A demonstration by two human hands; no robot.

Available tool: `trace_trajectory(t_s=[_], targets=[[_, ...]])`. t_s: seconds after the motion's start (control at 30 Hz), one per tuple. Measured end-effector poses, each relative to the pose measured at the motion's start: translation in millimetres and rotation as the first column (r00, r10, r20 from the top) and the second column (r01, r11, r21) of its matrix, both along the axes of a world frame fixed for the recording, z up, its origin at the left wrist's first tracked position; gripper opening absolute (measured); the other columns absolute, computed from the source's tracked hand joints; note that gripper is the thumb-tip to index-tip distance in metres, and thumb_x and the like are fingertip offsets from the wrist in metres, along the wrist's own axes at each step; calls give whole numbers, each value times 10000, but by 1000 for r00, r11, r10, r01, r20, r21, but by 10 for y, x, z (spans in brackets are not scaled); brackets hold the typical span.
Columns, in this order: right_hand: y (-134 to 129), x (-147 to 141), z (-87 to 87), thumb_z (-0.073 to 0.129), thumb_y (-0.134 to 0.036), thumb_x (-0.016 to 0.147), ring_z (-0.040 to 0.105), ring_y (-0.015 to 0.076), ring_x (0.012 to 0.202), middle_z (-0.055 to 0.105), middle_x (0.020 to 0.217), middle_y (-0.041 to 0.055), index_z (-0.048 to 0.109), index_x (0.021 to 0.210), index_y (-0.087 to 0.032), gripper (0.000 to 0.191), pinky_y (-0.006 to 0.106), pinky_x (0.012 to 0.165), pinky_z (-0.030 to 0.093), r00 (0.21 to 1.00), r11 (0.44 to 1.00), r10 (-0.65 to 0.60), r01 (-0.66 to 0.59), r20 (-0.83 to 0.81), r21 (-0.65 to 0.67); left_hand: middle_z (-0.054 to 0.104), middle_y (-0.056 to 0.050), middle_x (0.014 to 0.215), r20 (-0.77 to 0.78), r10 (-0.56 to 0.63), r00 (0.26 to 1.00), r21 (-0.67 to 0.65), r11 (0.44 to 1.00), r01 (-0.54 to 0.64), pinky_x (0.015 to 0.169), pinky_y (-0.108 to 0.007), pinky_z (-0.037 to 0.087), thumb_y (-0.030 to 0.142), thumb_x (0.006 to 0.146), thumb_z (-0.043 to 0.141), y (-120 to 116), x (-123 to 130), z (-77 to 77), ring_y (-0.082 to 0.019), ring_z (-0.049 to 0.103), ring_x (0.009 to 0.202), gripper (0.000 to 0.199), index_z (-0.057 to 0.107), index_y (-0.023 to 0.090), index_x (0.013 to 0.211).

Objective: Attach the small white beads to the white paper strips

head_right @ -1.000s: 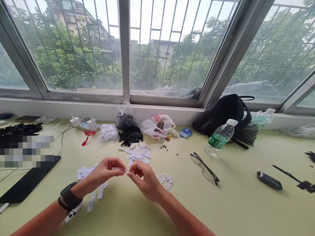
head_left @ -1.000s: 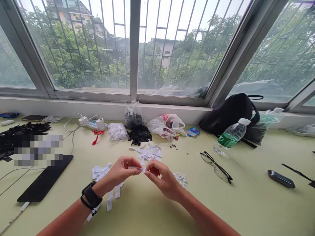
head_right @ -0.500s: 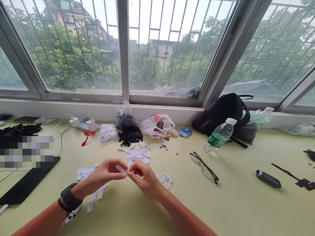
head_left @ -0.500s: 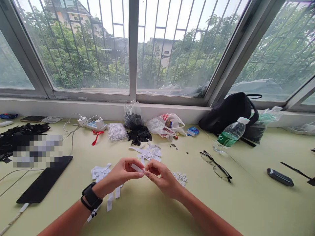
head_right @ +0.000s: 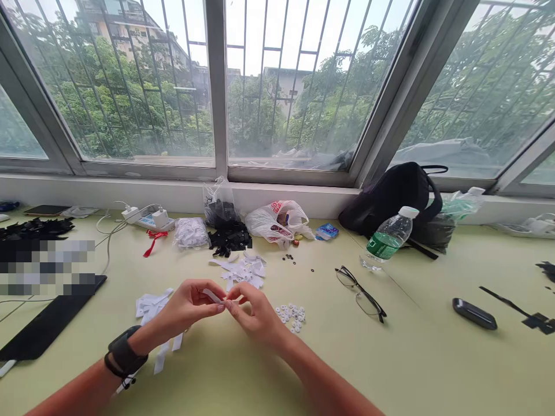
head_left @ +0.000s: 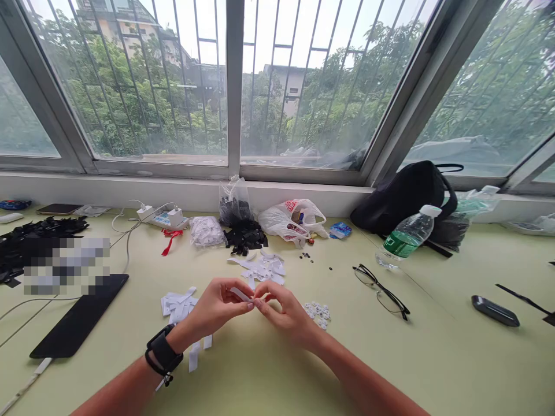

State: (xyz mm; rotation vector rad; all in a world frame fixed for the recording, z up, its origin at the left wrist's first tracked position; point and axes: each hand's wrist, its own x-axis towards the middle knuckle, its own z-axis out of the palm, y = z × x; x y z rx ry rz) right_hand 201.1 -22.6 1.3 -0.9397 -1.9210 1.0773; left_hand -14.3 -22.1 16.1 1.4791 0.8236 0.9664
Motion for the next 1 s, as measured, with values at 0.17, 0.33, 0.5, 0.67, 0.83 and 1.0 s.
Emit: trace_trajectory(t_s=[0.17,0.33,0.5,0.67,0.83,1.0], targets=[[-4,-5,-7,661,-366,967,673,199,849,730,909,44,722,947,-203,175,322,783,539,999,1000,-7,6,-32,-15,780,-74,867,-178,129,976,273,959,-77,718,-293,557,246,872,745,-60,21,12,-180,684,751,119,791,157,937],[-13,-4,13,667,-376,959,683,203,856,754,905,51,759,962,-200,199,309,771,533,1000,1000,1,-1,0,-3,753,-46,842,-280,186,942,457,888,-40,728,-288,530,200,912,676,-88,23,-52,-174,669,772,111,783,202,940],[219,344,228,647,-434,956,661,195,807,750,872,51,768,918,-192,274,315,761,536,994,998,31,-37,108,52,723,-45,804,-343,176,923,482,876,12,700,-285,501,167,922,623,-72,36,-84,-180,655,763,139,754,200,890],[539,963,342,643,-364,899,604,185,710,718,772,44,756,804,-185,233,298,647,467,891,973,-208,148,404,176,717,-44,818,-350,180,919,492,870,18,770,-312,504,114,876,628,-113,39,-9,-202,658,819,141,720,213,839],[528,1168,360,708,-293,785,615,192,717,726,795,51,775,790,-181,131,284,635,468,845,999,22,0,535,-41,713,-46,841,-360,194,912,490,872,8,797,-321,508,98,829,672,-144,19,-7,-222,656,871,142,723,230,809],[442,1083,422,749,-303,762,613,179,726,725,884,46,783,817,-197,124,276,636,480,839,987,154,-101,521,-129,751,-62,887,-367,190,911,511,859,27,790,-323,508,158,916,631,-97,21,-86,-224,666,871,174,773,244,970]])
